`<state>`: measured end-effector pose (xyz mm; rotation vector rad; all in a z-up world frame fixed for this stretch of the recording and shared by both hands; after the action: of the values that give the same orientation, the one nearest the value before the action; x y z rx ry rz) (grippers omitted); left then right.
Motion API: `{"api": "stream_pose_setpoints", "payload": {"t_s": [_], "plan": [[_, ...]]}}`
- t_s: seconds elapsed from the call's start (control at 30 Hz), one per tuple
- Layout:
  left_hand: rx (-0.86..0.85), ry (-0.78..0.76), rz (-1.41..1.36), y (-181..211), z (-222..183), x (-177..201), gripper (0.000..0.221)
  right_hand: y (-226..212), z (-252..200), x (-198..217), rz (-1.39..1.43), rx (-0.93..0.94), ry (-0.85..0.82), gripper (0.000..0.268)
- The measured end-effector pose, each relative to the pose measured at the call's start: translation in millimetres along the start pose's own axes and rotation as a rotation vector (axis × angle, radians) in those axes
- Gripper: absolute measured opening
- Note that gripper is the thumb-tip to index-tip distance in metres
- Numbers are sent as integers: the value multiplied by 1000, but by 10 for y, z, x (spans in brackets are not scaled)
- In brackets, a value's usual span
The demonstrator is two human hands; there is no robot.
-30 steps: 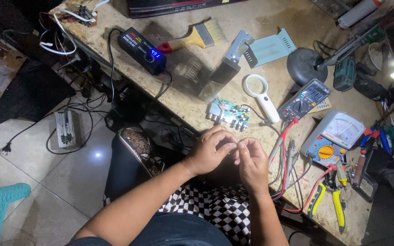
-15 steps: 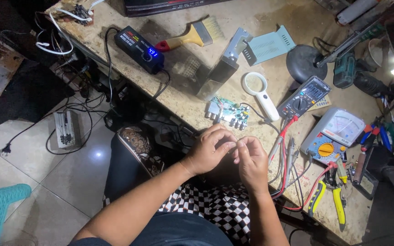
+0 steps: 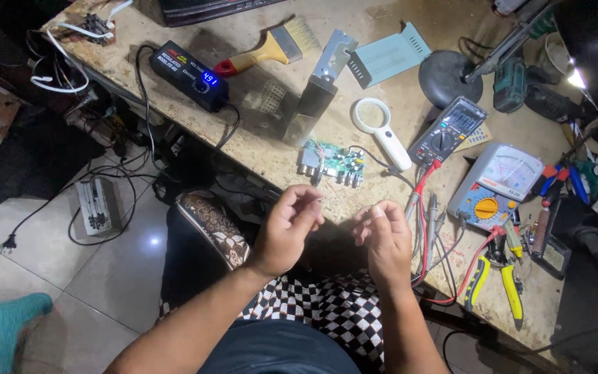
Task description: Testing and repairing a circuit board using a multimeter, soldering iron, and magnifying glass at a workbench.
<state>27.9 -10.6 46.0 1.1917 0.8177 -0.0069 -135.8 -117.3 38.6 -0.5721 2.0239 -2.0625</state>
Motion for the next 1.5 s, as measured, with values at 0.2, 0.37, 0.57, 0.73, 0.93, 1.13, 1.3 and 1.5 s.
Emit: {"api": "stream_pose_setpoints", "payload": {"t_s": [0.2,0.37,0.57,0.73,0.93,1.13,1.3,1.5], "plan": [[-51,55,83,520,-23,324,26,-182,12,310,-101,72,53,13],[199,307,-160,659,31,532,21,-374,122,815,13,1,236,6],[336,365,-322,681,-118,939,15,-524,53,1189,-51,-71,352,11],[296,481,-538,531,-396,1302,25,-305,163,1440,-98,-114,419,8],[393,1180,-366,-47,-1446,2735,37,-234,97,1258,-327,-121,321,4],[692,1379,266,-30,-1855,2952,39,-804,-122,757,-762,329,510,13],[-331,822,1159,582,-1018,2225,74,-1157,144,-405,-689,638,109,33],[-1068,-236,1074,1379,501,232,39,-907,872,-1000,-745,422,97,34]]}}
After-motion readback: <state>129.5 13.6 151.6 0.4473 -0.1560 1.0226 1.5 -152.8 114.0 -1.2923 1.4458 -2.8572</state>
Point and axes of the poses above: each hand's wrist, its own z-axis towards the middle knuckle, its own x-axis out of the back of the hand, y = z × x, the point moved 6 cm from there along z, towards the middle knuckle, and after that the axes turned 12 degrees about -z, right-handed, at the moved point
